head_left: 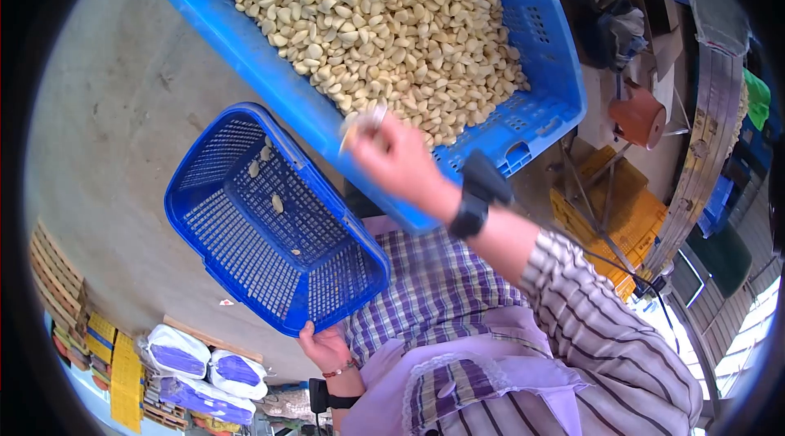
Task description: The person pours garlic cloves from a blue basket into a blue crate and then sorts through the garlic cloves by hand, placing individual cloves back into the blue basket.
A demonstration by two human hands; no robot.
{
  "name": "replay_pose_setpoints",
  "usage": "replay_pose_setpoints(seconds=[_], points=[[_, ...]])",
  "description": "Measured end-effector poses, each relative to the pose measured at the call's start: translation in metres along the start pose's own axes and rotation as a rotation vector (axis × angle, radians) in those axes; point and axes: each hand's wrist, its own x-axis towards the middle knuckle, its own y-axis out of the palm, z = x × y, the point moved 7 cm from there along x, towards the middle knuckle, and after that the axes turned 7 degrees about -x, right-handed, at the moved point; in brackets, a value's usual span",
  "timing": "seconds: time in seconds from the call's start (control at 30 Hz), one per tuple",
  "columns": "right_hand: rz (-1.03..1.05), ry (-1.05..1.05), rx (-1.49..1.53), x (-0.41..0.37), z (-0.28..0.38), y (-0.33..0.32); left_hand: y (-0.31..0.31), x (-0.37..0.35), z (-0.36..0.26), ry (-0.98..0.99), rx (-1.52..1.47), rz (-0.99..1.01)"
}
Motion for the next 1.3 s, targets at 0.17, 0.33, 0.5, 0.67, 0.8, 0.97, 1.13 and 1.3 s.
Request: replay_pose_setpoints(seconds=[0.17,0.33,0.5,0.67,0.8,0.97,1.13,1.3], points=[[0.508,-0.386,-0.233,-0.071,0.087,0.04,0.004,0.003,-0.007,-0.025,-0.02,0.005],[-0.16,-0.311,-0.252,0.011,0.041,0.001,-0.007,0.011,-0.013,0.0,-0.018,0.052],[-0.112,-0.108,-0.597,0.087,-0.043,0.017,0.016,0.003,-0.017,-0.046,-0.073,0.024],[0.019,-0.029,-0.808,0.112,-0.063,0.04,-0.008,0.014,-0.017,0.002,-0.025,0.059],[-0.027,-0.246,-0.927,0.118,-0.068,0.049,-0.004,0.015,-0.017,-0.008,-0.015,0.071],[0.061,-0.281,-1.036,0.114,-0.071,0.055,0.004,0.015,-0.018,-0.05,-0.069,0.072],[-0.087,-0.082,-0.803,0.112,-0.065,0.038,0.003,0.019,-0.025,0.014,-0.041,-0.02],[0.218,0.185,0.002,0.039,0.012,0.029,0.0,0.023,-0.028,0.024,-0.026,0.011]])
